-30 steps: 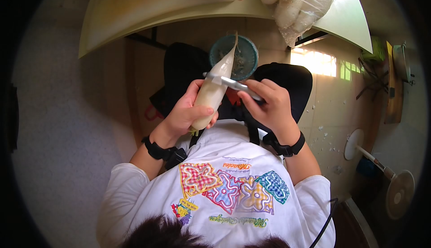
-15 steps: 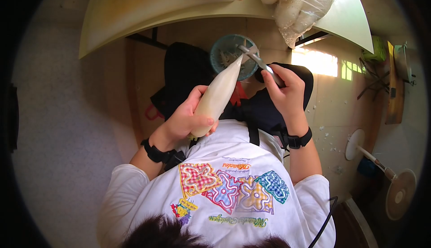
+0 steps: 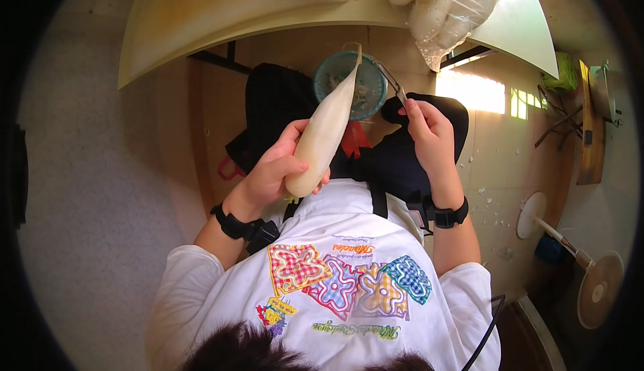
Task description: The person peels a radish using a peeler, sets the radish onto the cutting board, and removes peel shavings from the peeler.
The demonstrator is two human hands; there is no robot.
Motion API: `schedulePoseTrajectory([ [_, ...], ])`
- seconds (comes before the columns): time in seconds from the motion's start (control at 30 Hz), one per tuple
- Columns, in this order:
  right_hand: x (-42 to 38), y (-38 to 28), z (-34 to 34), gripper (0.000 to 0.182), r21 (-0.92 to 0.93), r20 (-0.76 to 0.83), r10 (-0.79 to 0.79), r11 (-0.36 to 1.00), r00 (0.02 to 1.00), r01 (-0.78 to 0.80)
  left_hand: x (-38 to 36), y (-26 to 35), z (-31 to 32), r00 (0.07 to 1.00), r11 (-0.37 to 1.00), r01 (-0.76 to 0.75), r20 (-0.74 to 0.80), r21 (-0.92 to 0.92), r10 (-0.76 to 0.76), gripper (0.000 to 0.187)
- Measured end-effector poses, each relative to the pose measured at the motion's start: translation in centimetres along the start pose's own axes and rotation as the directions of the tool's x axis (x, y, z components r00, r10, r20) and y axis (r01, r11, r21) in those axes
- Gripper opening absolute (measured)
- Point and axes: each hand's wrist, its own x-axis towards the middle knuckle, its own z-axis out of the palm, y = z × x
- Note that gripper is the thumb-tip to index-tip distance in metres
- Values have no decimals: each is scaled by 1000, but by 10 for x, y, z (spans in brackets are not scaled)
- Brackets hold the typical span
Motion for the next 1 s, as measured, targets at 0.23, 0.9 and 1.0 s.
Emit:
schedulePoseTrajectory([
  [0.23,-29,-31,10,14,-200,167,-267,933,949,298,-1,5,5,998,995,-10,-58,98,16,74],
  [0.9,-37,-40,38,21,-267,446,-416,783,792,561,-2,-3,7,995,996,-25,-94,84,33,73],
  [1.0,-36,-38,38,21,-286,431,-433,766,791,575,-2,-5,6,991,996,-40,-127,81,50,75],
])
